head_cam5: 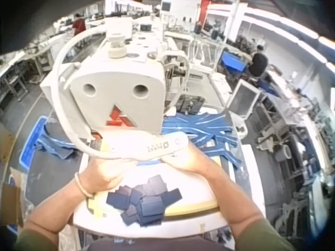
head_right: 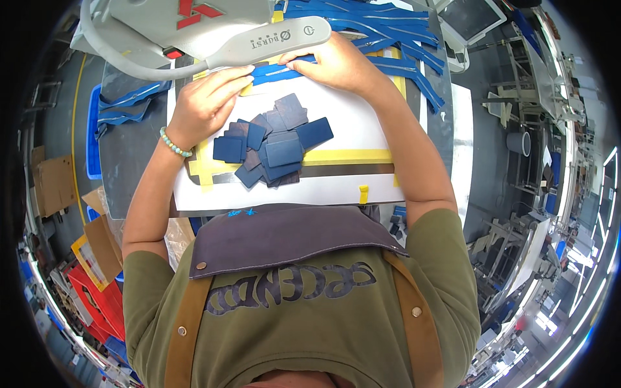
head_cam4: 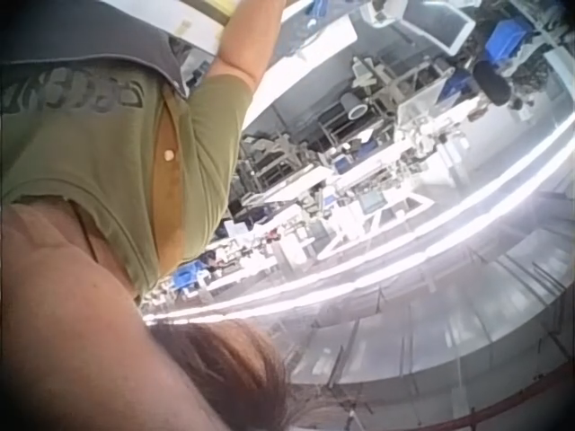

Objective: Using an industrial sewing machine to attach small leather patches onto fabric straps.

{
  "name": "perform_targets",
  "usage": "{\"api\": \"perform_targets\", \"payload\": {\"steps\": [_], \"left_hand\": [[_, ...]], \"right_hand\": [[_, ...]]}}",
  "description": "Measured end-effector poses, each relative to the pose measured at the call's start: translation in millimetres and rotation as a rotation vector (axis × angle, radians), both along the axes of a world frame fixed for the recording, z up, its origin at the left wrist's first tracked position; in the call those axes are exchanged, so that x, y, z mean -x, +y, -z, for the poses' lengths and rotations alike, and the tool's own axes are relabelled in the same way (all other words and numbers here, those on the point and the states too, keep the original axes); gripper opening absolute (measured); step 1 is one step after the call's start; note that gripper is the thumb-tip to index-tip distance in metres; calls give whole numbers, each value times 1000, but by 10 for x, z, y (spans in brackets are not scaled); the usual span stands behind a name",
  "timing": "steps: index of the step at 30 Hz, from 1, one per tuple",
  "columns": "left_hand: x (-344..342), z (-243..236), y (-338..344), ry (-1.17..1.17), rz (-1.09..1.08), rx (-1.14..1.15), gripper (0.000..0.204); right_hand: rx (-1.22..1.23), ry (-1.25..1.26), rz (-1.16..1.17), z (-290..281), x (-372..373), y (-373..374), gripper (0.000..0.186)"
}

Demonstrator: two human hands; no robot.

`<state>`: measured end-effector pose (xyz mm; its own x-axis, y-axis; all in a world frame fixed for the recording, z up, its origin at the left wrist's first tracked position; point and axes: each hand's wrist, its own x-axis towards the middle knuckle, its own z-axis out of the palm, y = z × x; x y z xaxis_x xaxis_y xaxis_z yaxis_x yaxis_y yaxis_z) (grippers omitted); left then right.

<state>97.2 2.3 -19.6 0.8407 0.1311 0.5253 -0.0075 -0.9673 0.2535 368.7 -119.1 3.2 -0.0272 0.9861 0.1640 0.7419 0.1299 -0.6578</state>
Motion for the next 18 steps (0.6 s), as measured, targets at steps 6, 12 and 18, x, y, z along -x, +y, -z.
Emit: {"api": "perform_targets", "payload": {"steps": [6, 12, 18], "left_hand": [[-81, 31, -103, 81, 2, -90, 34], [-109, 26, -140, 184, -62, -160, 39], [-113, 31, -151, 110, -45, -160, 40]], "right_hand": [[-178, 20, 15, 29, 49, -13, 21], [-194, -76, 9, 38, 51, -28, 20], [-189, 36, 44, 17, 63, -33, 21]]}}
